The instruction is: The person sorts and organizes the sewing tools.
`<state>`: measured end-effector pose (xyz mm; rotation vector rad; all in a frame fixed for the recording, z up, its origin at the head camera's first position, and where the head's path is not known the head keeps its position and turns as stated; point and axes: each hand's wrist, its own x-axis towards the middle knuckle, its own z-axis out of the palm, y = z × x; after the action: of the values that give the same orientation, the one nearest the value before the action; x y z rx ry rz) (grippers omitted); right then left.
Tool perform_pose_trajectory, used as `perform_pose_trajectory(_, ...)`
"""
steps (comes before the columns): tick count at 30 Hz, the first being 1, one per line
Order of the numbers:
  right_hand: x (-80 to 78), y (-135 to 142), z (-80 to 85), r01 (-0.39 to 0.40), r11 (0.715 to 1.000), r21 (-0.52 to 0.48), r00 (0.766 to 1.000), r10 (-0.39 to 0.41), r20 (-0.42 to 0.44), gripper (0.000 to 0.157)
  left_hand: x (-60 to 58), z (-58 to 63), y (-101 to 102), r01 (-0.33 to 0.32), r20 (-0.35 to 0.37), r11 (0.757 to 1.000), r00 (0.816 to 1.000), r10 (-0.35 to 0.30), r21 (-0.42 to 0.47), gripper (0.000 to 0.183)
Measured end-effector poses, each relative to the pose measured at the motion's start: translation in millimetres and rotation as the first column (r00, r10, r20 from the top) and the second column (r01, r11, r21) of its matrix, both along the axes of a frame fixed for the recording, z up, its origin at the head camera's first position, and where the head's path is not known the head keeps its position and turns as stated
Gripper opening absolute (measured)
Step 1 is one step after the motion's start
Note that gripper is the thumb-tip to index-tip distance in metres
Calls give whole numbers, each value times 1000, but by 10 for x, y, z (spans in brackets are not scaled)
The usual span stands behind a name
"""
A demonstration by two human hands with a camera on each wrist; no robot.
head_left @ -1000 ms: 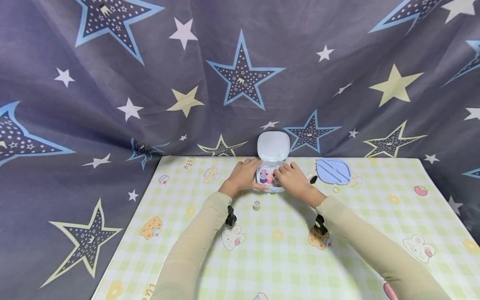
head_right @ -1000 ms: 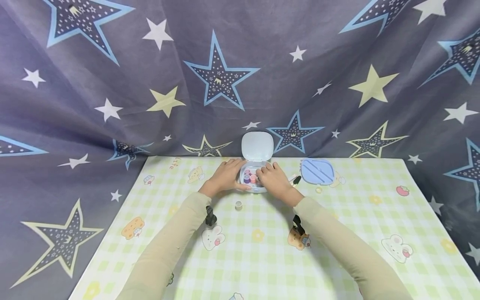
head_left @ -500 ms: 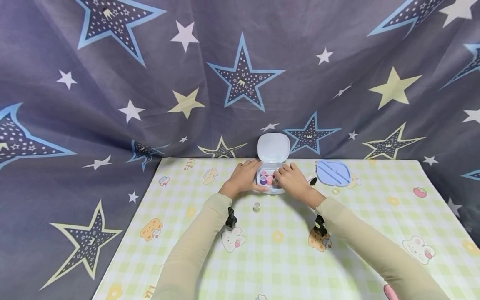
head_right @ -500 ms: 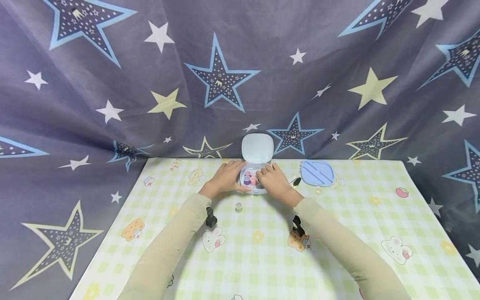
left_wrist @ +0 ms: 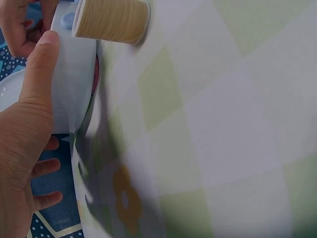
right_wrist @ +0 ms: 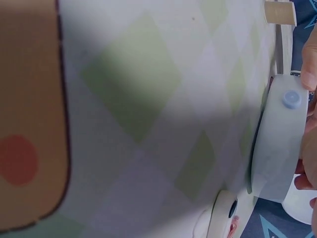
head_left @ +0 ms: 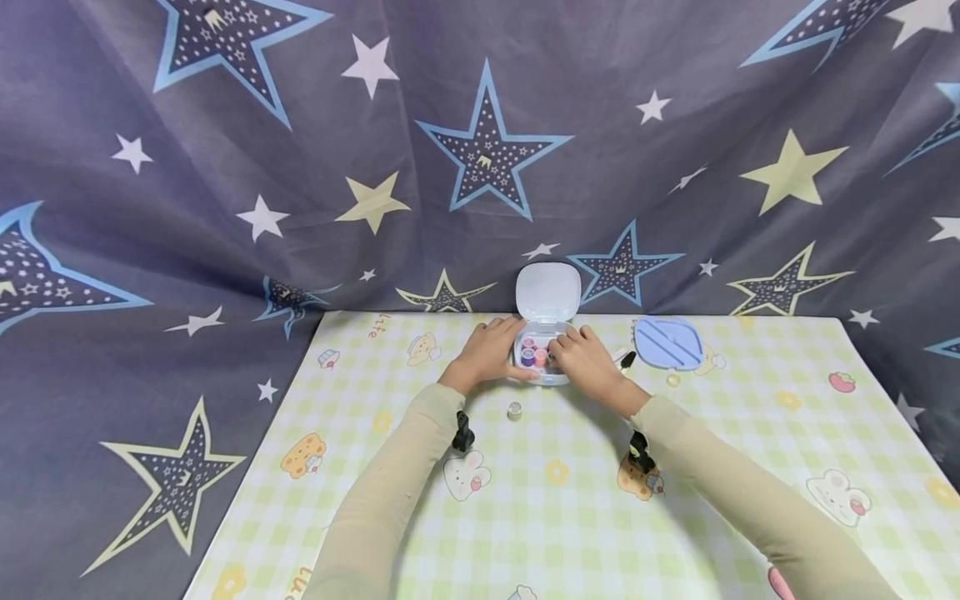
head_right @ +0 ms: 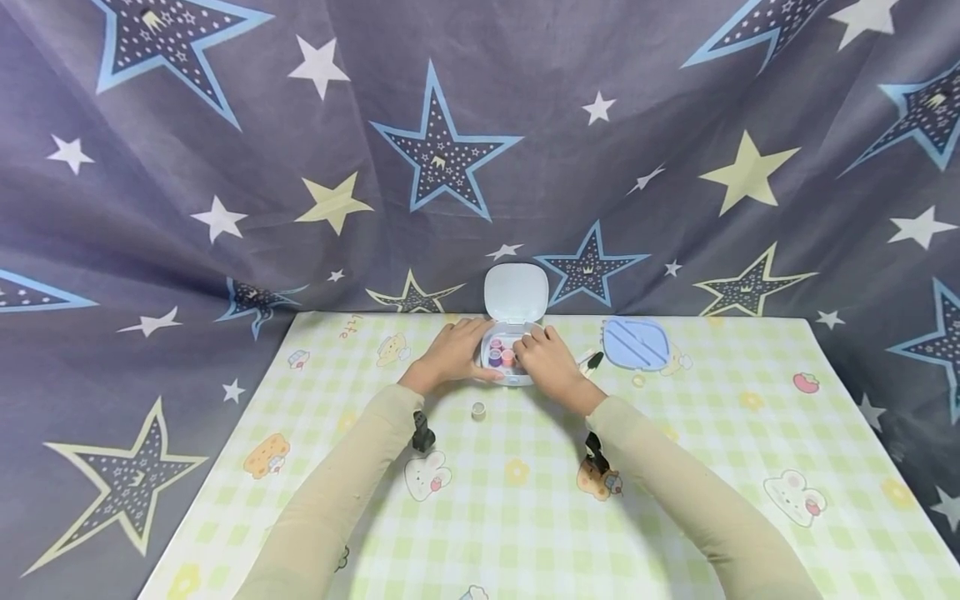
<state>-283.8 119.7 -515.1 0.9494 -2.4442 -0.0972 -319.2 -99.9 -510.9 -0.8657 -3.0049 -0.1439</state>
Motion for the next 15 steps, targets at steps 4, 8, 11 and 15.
perform_pose_trajectory(4,19,-11,4,5,1000,-18,1000,-4,10,27,-5,-9,2,-1,5,1000,1000,1,-9,116)
perform_pose_trajectory(8,32,-17,7,21,1000,-17,999,-21,28,26,-7,-10,5,-1,6,1000,1000,1,-8,116)
perform_pose_trajectory(11,37,-20,9,33,999,-13,999,-33,28,26,-10,-3,8,-2,7,1000,1000,3,-4,116)
perform_pose_trajectory(15,42,-22,10,37,999,-16,999,-37,9,26,-15,3,12,-1,9,1000,1000,1,-9,116)
